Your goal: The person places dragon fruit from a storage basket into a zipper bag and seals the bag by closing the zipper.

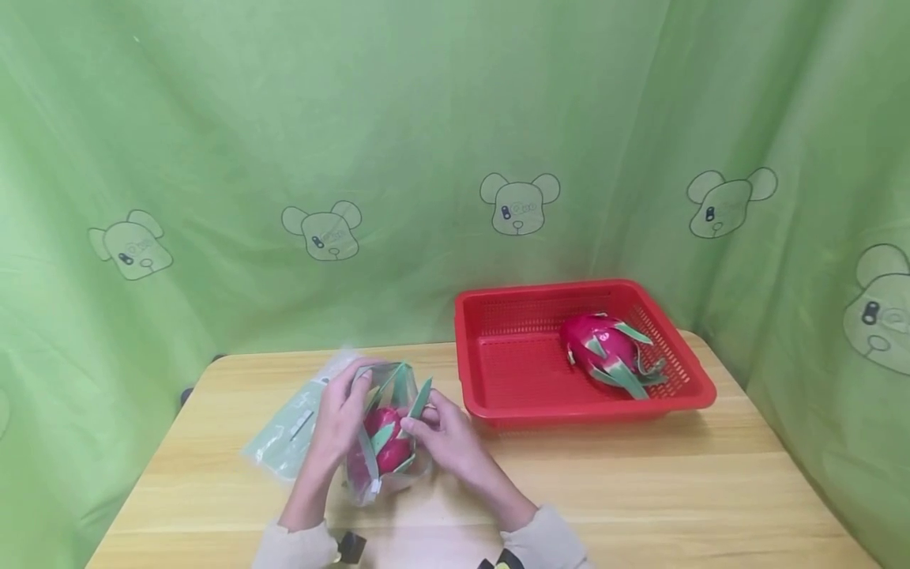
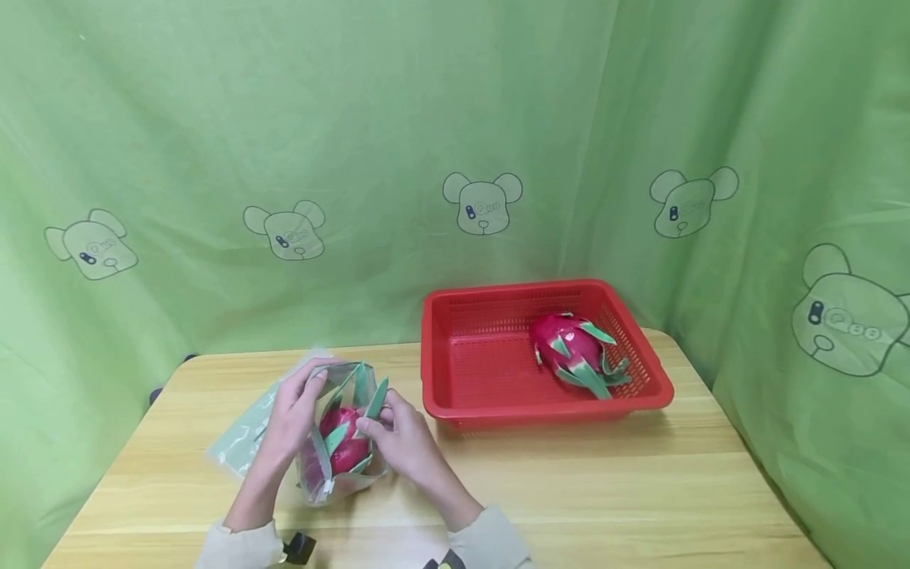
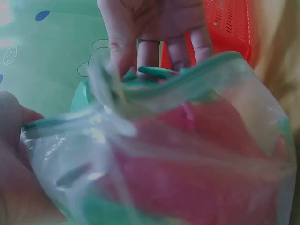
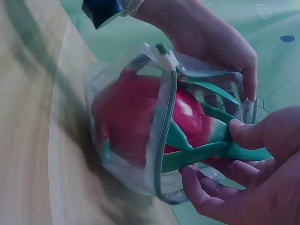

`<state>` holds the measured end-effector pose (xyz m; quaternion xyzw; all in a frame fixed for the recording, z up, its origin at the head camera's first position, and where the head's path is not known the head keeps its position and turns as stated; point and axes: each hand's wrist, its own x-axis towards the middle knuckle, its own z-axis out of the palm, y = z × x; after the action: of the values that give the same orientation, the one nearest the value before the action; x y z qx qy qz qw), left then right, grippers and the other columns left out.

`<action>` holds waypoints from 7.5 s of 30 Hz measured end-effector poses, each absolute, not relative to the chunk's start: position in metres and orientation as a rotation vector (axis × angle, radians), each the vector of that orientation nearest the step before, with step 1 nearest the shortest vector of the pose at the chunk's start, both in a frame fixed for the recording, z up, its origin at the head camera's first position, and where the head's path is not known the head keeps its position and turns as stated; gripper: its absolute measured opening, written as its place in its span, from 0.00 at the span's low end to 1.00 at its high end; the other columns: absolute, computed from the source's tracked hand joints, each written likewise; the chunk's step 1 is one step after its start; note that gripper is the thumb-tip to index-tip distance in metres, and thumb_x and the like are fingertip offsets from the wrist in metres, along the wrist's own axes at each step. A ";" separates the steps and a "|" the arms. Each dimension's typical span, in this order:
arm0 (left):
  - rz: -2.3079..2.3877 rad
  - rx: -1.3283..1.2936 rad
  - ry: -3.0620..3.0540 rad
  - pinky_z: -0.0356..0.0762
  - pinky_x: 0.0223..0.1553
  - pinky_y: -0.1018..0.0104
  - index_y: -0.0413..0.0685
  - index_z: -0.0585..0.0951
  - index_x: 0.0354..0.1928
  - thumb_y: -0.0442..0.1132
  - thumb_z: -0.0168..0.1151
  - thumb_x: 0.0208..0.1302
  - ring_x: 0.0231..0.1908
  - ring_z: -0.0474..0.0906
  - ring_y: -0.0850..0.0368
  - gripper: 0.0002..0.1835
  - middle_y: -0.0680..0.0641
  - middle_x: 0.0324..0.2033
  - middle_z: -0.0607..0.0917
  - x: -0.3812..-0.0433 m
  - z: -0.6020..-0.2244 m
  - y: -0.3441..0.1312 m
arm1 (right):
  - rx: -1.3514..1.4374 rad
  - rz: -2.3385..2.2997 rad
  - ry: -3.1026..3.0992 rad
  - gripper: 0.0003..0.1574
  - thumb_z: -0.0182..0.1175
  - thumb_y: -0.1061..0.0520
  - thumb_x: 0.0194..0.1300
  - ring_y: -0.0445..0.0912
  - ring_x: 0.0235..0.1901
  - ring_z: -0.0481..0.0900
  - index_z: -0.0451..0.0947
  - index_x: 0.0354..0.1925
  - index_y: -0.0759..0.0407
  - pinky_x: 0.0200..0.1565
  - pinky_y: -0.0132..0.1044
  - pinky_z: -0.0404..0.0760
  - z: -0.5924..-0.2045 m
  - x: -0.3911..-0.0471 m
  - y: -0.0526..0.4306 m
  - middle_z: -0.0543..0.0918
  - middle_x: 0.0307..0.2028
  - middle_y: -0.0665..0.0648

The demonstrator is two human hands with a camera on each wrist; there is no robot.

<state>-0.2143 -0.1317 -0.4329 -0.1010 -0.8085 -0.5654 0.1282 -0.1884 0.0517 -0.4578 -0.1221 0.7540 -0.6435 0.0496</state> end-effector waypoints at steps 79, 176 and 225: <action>-1.814 -0.285 -2.168 0.65 0.71 0.48 0.47 0.75 0.67 0.32 0.38 0.81 0.69 0.70 0.51 0.21 0.48 0.67 0.77 -0.206 -0.402 -0.157 | -0.537 -1.593 3.278 0.07 0.67 0.62 0.66 0.38 0.19 0.76 0.88 0.42 0.61 0.22 0.28 0.75 -0.421 -0.204 0.043 0.87 0.27 0.52; -1.463 -0.435 -2.354 0.70 0.67 0.44 0.42 0.78 0.62 0.40 0.39 0.83 0.62 0.76 0.45 0.20 0.41 0.59 0.82 -0.225 -0.312 -0.159 | -0.591 -1.414 3.242 0.11 0.57 0.62 0.75 0.45 0.18 0.68 0.83 0.37 0.65 0.21 0.34 0.69 -0.335 -0.234 0.068 0.72 0.18 0.54; -2.111 -0.297 -2.211 0.69 0.68 0.44 0.39 0.70 0.71 0.47 0.34 0.85 0.67 0.72 0.44 0.26 0.39 0.67 0.77 -0.245 -0.268 -0.184 | -0.624 -1.323 3.136 0.17 0.52 0.60 0.77 0.45 0.19 0.80 0.85 0.53 0.64 0.26 0.36 0.78 -0.227 -0.257 0.049 0.83 0.26 0.55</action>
<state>-0.2445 -0.1839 -0.2683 -0.0967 -0.7194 -0.6869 0.0351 -0.2566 0.0485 -0.2269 -0.1780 0.8948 -0.3775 -0.1588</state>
